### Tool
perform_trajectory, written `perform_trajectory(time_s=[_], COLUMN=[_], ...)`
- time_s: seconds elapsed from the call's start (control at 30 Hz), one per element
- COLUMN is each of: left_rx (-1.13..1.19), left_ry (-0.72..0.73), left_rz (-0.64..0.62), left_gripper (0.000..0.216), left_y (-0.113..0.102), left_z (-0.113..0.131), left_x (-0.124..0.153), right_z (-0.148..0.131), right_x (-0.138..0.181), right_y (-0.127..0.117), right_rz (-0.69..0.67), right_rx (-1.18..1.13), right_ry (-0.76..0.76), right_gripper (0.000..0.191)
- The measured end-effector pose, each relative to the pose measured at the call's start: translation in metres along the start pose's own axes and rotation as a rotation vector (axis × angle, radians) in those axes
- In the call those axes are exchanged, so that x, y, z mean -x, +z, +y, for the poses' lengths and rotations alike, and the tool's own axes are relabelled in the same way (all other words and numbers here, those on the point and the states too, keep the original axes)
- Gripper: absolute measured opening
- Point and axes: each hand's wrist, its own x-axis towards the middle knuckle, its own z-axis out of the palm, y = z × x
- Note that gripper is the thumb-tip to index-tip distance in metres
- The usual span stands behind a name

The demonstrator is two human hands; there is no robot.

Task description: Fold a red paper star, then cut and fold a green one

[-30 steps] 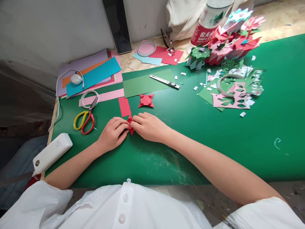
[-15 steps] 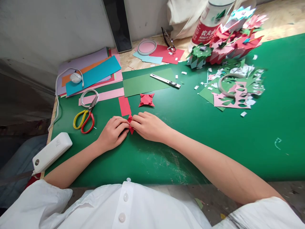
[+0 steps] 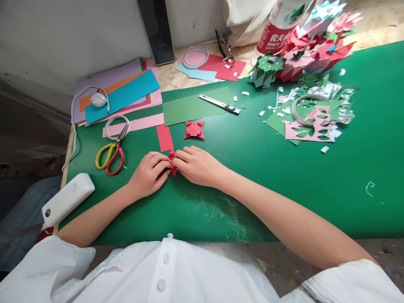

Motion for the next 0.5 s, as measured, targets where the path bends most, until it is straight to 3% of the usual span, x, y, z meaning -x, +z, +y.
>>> perform_trajectory(time_s=[0.5], left_rx=[-0.008], left_ry=[0.012], left_rz=[-0.002], left_gripper=[0.011], left_y=[-0.0009], left_z=[0.0004], left_x=[-0.0011], right_z=[-0.0005], right_x=[-0.0003], right_y=[-0.0006], right_rz=[-0.003], right_rx=[0.01], right_ry=[-0.003], right_gripper=[0.017])
